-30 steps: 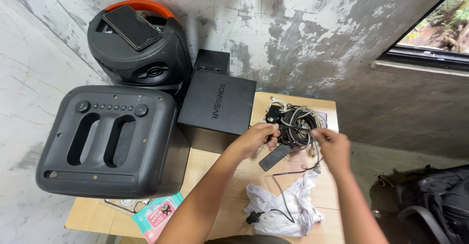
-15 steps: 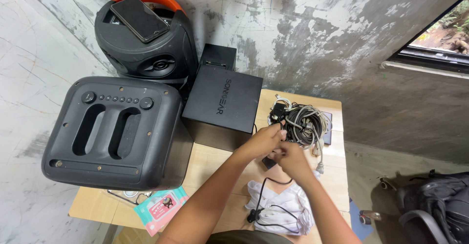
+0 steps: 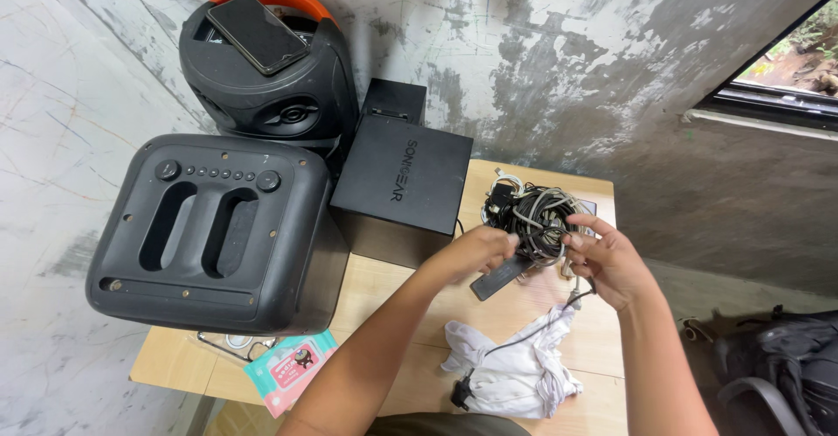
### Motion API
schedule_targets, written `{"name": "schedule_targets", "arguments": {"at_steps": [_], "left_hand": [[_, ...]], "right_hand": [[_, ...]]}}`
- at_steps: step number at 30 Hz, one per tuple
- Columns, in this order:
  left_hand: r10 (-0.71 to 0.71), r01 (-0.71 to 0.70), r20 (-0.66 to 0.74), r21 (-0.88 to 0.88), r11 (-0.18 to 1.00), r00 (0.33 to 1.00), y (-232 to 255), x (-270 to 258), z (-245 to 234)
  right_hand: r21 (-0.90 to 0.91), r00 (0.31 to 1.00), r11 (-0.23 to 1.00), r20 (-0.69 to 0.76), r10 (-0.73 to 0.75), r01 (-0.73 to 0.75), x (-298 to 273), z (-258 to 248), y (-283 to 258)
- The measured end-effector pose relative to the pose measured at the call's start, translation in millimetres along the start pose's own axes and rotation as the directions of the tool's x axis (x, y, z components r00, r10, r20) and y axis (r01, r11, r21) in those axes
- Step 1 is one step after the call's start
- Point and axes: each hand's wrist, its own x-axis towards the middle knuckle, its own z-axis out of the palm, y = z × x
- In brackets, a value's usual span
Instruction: The person cleans a speaker and untangles black power cables by hand, using a white cloth to wipe down the surface of a black subwoofer and organizing the associated wires on a wooden table.
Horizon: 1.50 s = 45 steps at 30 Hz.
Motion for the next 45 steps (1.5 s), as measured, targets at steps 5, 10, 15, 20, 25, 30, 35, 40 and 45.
{"name": "schedule_targets", "arguments": {"at_steps": [5, 10, 15, 20, 25, 30, 35, 40, 45], "left_hand": [[0.023, -0.021, 0.003, -0.293, 0.956, 1.000, 8.0, -7.8, -5.4], [0.073, -0.104, -0.084, -0.477, 0.873, 0.994, 26.7, -12.3, 10.7], [-0.065, 0.054, -0.256, -0.048, 0.997, 0.965, 22.6, -12.9, 9.9], [0.024, 0.033, -0.158, 0.347, 0.937, 0.987, 10.3, -1.3, 15.3], [0.056, -0.048, -0.019, 0.301, 0.953, 0.998, 29.1, -11.1, 27.2], [0.029, -0.031, 0.034, 0.065, 0.997, 0.999, 32.3, -21.2, 18.2], [0.099, -0.157, -0.144, -0.485, 0.860, 0.985, 56.1, -29.3, 21.4], [-0.009, -0.123, -0.242, -0.526, 0.842, 0.970, 59.9, -22.9, 38.0], [0.171, -0.150, -0.288, 0.093, 0.984, 0.942, 21.9, -1.7, 33.9]], "right_hand": [[-0.517, 0.982, 0.854, -0.117, -0.150, 0.069, 36.4, 0.2, 62.8], [-0.802, 0.930, 0.539, 0.053, -0.365, 0.257, 35.0, 60.5, 125.3], [-0.827, 0.982, 0.530, 0.172, -0.078, 0.186, -17.2, 98.1, 85.3], [-0.824, 0.986, 0.542, 0.143, -0.084, 0.166, -23.7, 78.4, 28.5], [-0.782, 0.998, 0.620, 0.050, -0.039, 0.064, -12.0, 33.8, -12.7], [-0.435, 0.984, 0.883, 0.104, -0.142, 0.174, 20.5, -20.3, 8.1], [-0.612, 0.952, 0.737, 0.097, -0.289, 0.286, 39.8, -8.6, 88.6], [-0.857, 0.932, 0.491, -0.033, -0.361, 0.159, 18.6, 56.5, 122.6], [-0.837, 0.868, 0.354, 0.250, -0.429, 0.416, 0.5, 86.9, 99.1]]}}
